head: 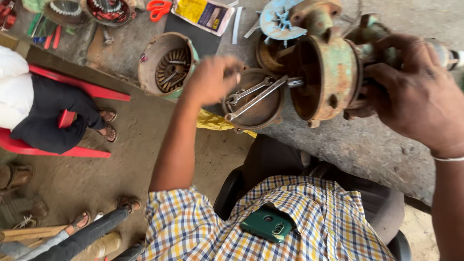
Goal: The person disassembles a rusty water pump on a stone workbench. They remove the pump housing and flange by hand, unscrew bolts using a spanner, tap components with a hammer, and separate the motor and impeller parts, laying the pieces on the bench.
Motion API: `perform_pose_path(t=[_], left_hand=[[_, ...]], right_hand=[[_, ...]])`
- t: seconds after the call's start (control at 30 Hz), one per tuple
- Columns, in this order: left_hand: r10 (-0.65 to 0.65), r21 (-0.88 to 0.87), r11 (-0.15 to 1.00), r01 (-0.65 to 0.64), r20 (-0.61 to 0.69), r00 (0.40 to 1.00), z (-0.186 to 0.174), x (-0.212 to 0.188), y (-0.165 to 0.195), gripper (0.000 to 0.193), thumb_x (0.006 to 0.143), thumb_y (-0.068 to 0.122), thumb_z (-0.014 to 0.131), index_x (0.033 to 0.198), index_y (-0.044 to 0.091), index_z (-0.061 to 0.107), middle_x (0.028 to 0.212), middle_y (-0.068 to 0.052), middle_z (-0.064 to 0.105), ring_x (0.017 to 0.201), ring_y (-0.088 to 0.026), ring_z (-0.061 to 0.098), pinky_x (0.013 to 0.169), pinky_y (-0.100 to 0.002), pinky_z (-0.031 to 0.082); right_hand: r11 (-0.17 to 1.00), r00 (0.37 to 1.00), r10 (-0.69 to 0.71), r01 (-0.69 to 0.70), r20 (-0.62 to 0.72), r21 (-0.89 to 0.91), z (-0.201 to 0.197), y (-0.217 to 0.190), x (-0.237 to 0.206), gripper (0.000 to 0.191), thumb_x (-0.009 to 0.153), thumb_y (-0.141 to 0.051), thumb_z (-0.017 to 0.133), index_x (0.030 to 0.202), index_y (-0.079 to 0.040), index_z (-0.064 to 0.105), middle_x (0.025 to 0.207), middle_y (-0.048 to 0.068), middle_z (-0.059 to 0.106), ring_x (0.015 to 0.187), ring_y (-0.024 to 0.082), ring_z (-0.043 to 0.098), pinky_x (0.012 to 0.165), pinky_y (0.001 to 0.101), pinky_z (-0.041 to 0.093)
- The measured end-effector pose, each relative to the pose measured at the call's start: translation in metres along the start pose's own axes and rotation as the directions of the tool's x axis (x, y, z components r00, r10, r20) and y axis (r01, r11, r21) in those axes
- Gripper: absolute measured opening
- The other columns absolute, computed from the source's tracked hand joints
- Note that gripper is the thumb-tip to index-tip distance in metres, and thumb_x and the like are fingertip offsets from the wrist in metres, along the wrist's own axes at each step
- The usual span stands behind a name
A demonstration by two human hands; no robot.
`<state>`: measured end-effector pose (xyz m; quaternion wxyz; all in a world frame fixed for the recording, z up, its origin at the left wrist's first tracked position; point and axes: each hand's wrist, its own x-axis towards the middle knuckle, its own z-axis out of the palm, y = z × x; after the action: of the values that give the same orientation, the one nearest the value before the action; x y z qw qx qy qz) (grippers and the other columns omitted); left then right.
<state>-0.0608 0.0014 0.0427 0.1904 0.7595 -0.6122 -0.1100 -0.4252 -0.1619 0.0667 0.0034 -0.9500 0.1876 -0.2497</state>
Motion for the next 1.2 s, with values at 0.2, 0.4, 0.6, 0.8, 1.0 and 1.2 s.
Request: perform_pose_path(t=[0.2, 0.4, 0.6, 0.8, 1.0, 1.2], left_hand=[[-0.173, 0.027, 0.985, 0.171, 0.084, 0.981, 0.011, -0.042, -0.001, 0.025, 0.088, 0.018, 0.074, 0.112, 0.011, 0.075, 0.106, -0.009, 0.076, 0.100, -0.028, 0.073, 0.092, -0.042, 0.055], [-0.135, 0.153, 0.980, 0.127, 0.042, 0.990, 0.020, -0.046, 0.001, 0.036, 0.079, 0.020, 0.079, 0.113, 0.011, 0.074, 0.110, -0.011, 0.071, 0.106, -0.033, 0.066, 0.093, -0.046, 0.050], [0.036, 0.250, 0.968, -0.002, -0.132, 0.991, 0.042, -0.050, -0.010, 0.032, 0.084, 0.008, 0.071, 0.115, 0.008, 0.073, 0.102, -0.017, 0.068, 0.097, -0.039, 0.066, 0.086, -0.049, 0.052], [0.026, 0.143, 0.989, 0.025, -0.343, 0.939, 0.018, -0.054, -0.012, 0.038, 0.084, -0.007, 0.057, 0.117, 0.004, 0.073, 0.104, -0.020, 0.066, 0.094, -0.041, 0.065, 0.084, -0.048, 0.052], [-0.077, -0.577, 0.803, -0.149, -0.348, 0.934, -0.004, -0.080, 0.069, 0.017, 0.101, 0.002, 0.057, 0.104, 0.009, 0.072, 0.106, -0.010, 0.072, 0.091, -0.025, 0.069, 0.081, -0.039, 0.056], [0.463, -0.396, 0.791, -0.466, -0.109, 0.879, 0.039, -0.052, 0.163, 0.027, 0.092, -0.007, 0.066, 0.112, 0.009, 0.074, 0.106, -0.009, 0.072, 0.097, -0.025, 0.074, 0.082, -0.037, 0.061]], right_hand=[[0.997, 1.000, -0.010, 0.011, 0.017, -0.083, 0.018, 0.004, 0.000, 0.033, 0.074, -0.020, 0.089, 0.102, -0.004, 0.082, 0.128, 0.016, 0.063, 0.110, 0.029, 0.061, 0.094, 0.0402, 0.055], [0.988, 0.999, -0.011, 0.016, 0.035, -0.152, 0.020, -0.005, 0.000, 0.034, 0.071, -0.020, 0.088, 0.099, -0.003, 0.081, 0.125, 0.017, 0.062, 0.106, 0.031, 0.060, 0.091, 0.0418, 0.054], [0.999, 0.999, 0.020, -0.018, 0.038, -0.032, 0.002, -0.017, 0.002, 0.024, 0.092, -0.017, 0.079, 0.113, -0.009, 0.071, 0.140, 0.014, 0.057, 0.121, 0.034, 0.058, 0.102, 0.0402, 0.052], [0.965, 0.940, 0.255, -0.234, -0.228, 0.115, -0.017, -0.025, -0.039, 0.037, 0.088, -0.007, 0.079, 0.123, -0.001, 0.070, 0.122, 0.021, 0.061, 0.108, 0.041, 0.059, 0.092, 0.0481, 0.050], [0.687, 0.930, 0.368, -0.275, 0.005, 0.672, -0.002, -0.061, -0.091, 0.062, 0.081, -0.014, 0.082, 0.136, -0.001, 0.057, 0.111, 0.012, 0.072, 0.100, 0.025, 0.068, 0.090, 0.0380, 0.054], [0.192, 0.922, 0.347, 0.111, -0.173, 0.975, 0.028, -0.086, -0.117, 0.040, 0.103, -0.019, 0.066, 0.136, -0.002, 0.051, 0.108, 0.015, 0.069, 0.101, 0.023, 0.070, 0.090, 0.0369, 0.056]])
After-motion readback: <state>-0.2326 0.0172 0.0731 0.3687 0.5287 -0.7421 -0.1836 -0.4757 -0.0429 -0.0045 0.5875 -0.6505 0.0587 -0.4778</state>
